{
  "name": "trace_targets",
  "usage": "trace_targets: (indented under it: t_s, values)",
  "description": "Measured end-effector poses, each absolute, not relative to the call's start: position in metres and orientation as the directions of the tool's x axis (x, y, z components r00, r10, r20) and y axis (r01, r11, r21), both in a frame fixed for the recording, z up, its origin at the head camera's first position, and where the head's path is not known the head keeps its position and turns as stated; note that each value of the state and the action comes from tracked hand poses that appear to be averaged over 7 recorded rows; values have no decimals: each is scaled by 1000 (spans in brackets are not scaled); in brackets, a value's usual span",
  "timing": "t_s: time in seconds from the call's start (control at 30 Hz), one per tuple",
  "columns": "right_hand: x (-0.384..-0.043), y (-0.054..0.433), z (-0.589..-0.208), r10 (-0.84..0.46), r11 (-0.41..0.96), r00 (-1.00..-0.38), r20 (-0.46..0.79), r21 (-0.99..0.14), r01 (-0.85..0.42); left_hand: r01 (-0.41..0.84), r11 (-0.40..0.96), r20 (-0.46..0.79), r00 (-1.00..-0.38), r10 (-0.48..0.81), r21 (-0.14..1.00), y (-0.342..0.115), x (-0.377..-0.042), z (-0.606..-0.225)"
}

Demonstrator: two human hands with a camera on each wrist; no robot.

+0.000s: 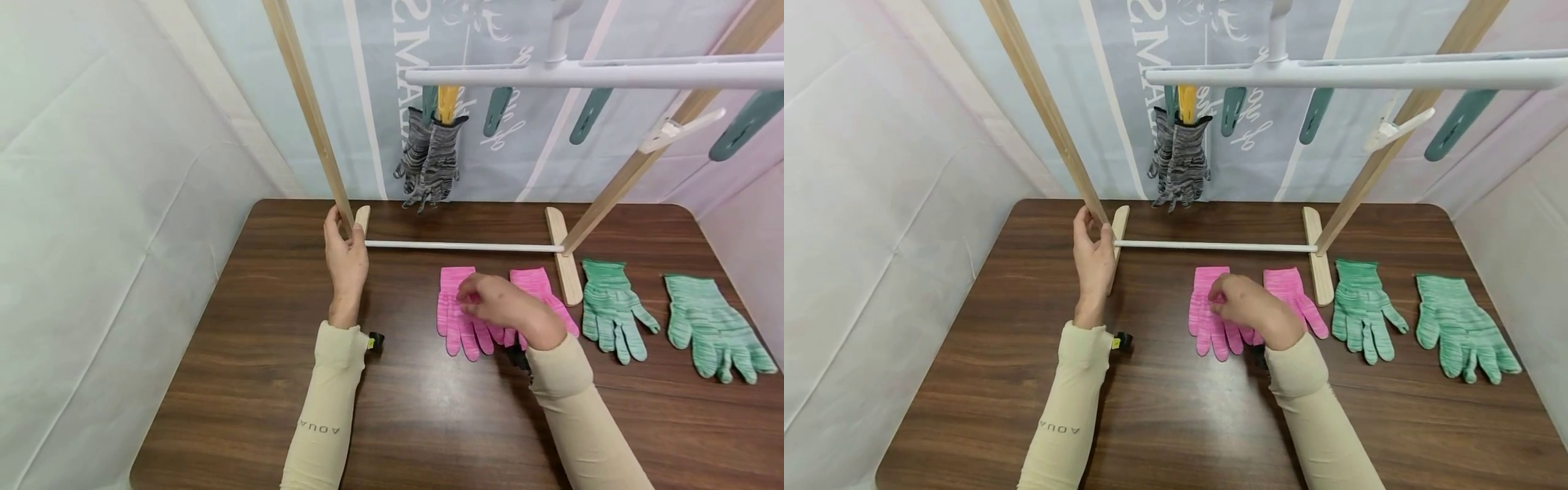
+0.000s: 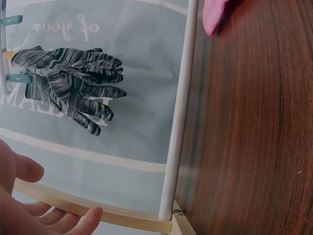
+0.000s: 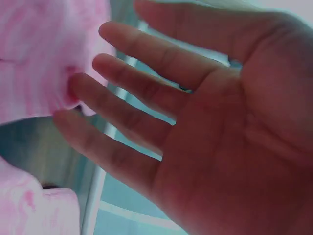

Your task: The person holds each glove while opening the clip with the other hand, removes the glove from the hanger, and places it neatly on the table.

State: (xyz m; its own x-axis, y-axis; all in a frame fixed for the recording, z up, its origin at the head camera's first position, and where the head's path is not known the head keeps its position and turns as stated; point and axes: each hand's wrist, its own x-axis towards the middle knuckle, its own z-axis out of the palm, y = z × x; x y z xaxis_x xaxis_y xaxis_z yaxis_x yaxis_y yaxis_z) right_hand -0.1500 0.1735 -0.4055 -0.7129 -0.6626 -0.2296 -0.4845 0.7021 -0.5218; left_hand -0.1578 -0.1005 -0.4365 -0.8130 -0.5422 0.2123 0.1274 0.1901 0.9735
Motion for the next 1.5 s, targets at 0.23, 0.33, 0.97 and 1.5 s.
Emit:
trace_targets:
  t_s: [0.23, 0.33, 0.97, 1.5]
  values:
    - [-145, 163, -414, -623, 762, -722, -300, -441, -474, 113, 214, 214, -818, -533, 970, -99, -159, -436]
    - [-143, 159, -414, -622, 765, -718, -311, -435, -474, 113, 226, 220, -813, -538, 968, -99, -160, -436]
    - [-142, 153, -417, -603, 784, -722, -340, -417, -459, 162, 303, 319, -741, -591, 939, -97, -156, -431]
    - [-142, 153, -420, -584, 796, -737, -340, -420, -436, 322, 482, 562, -643, -520, 815, -55, -144, -410]
